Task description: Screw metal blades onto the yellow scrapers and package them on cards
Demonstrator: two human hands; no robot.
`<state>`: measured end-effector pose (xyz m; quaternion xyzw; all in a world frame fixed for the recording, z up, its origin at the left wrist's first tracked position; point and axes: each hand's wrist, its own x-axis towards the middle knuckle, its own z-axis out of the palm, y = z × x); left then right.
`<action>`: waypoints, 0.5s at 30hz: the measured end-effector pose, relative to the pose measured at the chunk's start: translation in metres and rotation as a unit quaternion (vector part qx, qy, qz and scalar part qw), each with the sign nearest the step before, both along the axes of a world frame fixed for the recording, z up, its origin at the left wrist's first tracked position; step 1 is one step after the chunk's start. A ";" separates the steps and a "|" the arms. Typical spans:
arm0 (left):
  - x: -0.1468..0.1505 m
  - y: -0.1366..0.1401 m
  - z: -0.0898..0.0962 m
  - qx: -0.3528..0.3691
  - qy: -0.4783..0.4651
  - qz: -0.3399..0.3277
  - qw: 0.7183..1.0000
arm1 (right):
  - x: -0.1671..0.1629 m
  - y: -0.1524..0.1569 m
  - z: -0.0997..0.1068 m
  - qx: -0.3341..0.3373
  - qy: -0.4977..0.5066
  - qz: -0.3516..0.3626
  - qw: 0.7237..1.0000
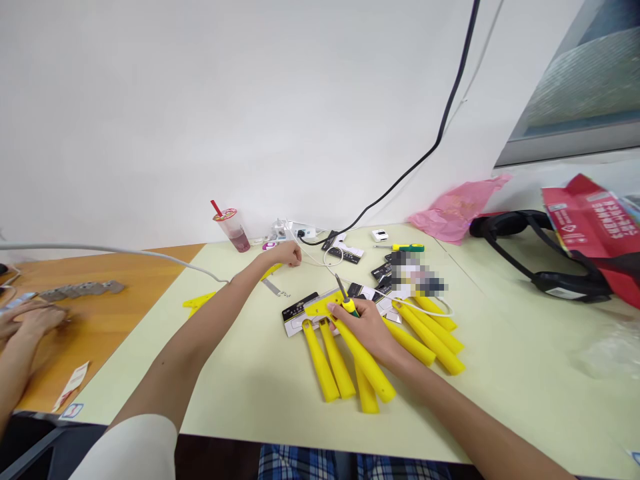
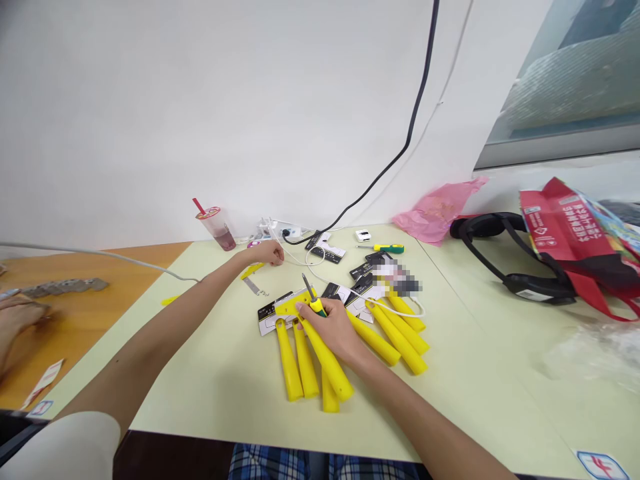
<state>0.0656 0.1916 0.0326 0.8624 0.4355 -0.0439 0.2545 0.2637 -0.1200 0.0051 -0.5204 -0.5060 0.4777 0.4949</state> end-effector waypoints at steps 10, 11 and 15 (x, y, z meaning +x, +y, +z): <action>0.015 -0.001 0.015 -0.045 0.070 0.001 0.997 | 0.000 0.001 0.002 0.011 0.003 0.007 1.000; 0.014 -0.003 0.016 -0.044 0.066 0.002 0.997 | 0.000 0.001 0.002 0.009 0.008 0.009 1.000; 0.004 -0.028 0.026 -0.037 0.016 0.000 0.999 | 0.001 0.002 0.001 0.003 0.019 0.014 1.000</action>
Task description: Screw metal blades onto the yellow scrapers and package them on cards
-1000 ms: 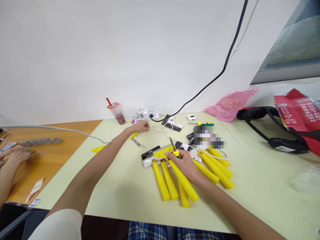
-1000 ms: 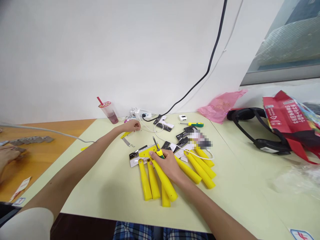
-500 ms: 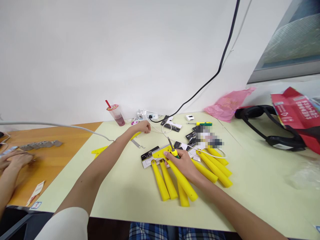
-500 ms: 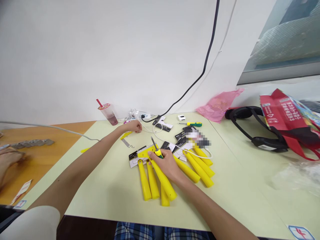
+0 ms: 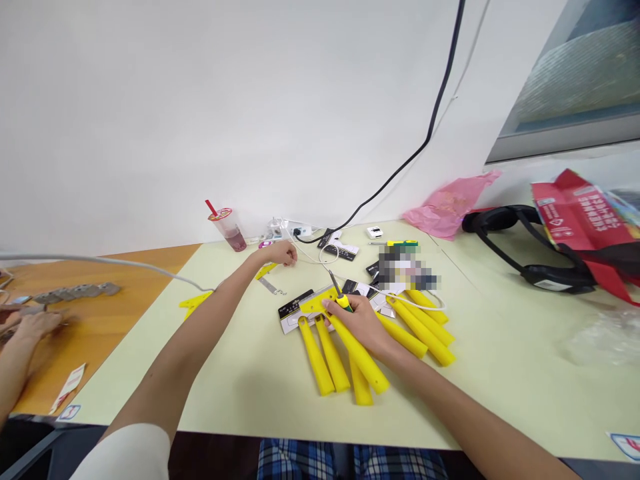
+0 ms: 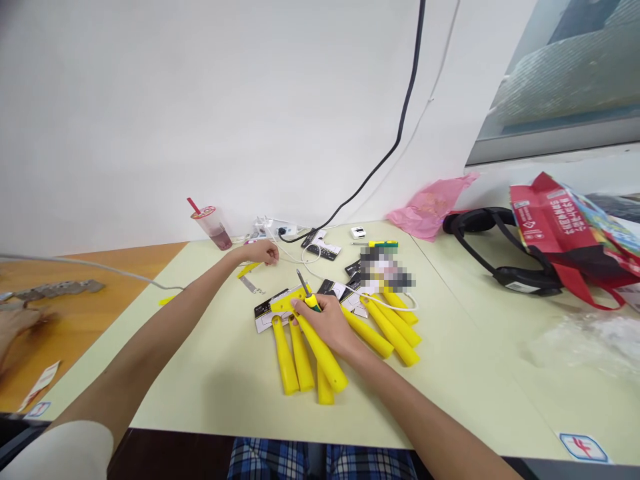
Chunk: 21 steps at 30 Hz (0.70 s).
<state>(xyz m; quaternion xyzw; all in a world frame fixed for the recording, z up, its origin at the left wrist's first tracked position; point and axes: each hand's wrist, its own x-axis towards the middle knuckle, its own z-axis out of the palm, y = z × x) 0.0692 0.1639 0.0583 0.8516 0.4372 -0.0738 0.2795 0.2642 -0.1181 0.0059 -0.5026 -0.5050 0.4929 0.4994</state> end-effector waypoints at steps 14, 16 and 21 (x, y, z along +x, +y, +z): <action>0.020 -0.158 0.064 -0.015 -0.159 -0.120 0.980 | -0.003 0.001 -0.001 -0.013 0.042 -0.016 0.999; 0.025 -0.161 0.065 -0.007 -0.140 -0.133 0.981 | -0.002 0.003 -0.003 -0.003 0.038 -0.022 0.999; 0.033 -0.167 0.062 0.016 -0.131 -0.142 0.981 | -0.001 0.003 -0.001 -0.009 0.062 -0.009 0.998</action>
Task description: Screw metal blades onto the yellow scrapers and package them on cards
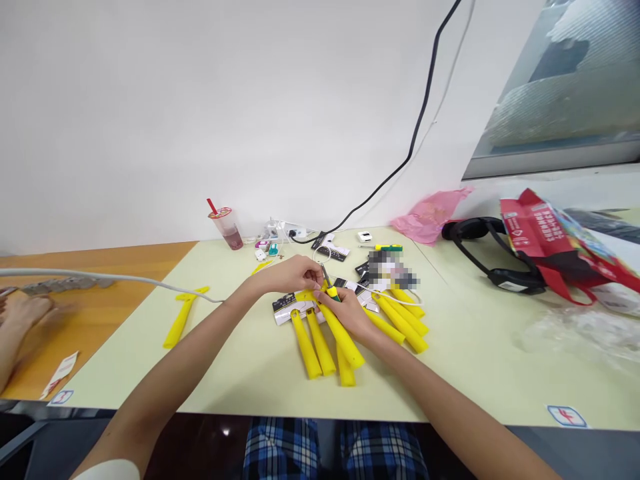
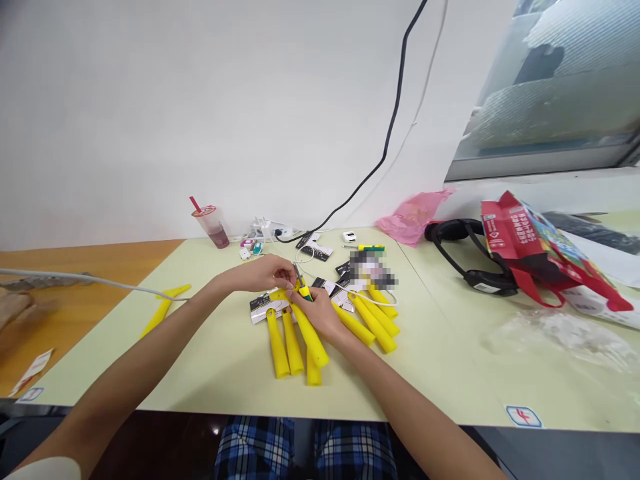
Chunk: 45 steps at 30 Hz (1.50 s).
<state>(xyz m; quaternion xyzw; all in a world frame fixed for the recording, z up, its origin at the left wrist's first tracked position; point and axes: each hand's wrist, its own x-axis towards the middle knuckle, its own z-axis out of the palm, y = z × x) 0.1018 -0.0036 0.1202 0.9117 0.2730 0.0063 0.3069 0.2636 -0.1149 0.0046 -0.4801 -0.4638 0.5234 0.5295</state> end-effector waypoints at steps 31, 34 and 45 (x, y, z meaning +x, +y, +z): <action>-0.030 0.019 -0.043 -0.211 -0.276 0.208 0.914 | 0.000 0.006 -0.004 -0.033 0.116 0.006 0.993; -0.043 0.021 -0.075 -0.268 -0.395 0.273 0.835 | 0.001 0.005 -0.001 -0.054 0.142 -0.007 0.988; -0.040 0.011 -0.129 -0.536 -0.527 0.330 0.571 | 0.011 0.017 -0.016 -0.087 0.127 -0.042 0.987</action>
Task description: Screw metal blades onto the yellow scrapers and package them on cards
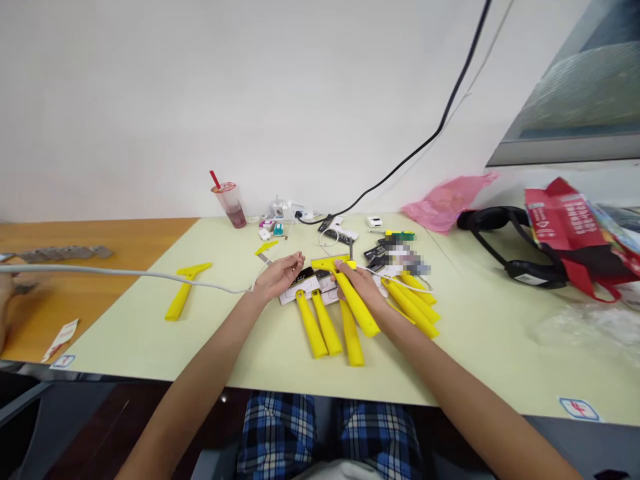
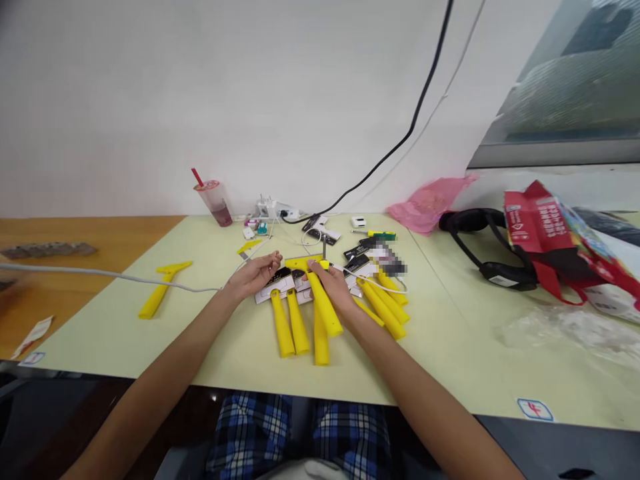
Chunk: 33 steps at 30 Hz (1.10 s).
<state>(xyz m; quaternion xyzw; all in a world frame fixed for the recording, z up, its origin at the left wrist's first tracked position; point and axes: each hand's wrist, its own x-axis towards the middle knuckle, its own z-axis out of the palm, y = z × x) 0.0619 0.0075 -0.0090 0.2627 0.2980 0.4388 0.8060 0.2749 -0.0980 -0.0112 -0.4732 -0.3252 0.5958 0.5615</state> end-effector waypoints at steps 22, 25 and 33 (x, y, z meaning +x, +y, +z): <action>0.004 -0.015 0.012 -0.037 -0.055 0.014 0.998 | -0.005 -0.002 0.003 0.006 -0.032 -0.001 0.999; 0.005 -0.014 0.009 -0.026 -0.052 0.022 0.998 | -0.006 -0.003 0.006 0.001 -0.039 0.001 0.999; 0.005 -0.011 -0.002 0.010 -0.059 0.022 0.998 | -0.006 -0.003 0.005 -0.002 -0.049 0.002 0.999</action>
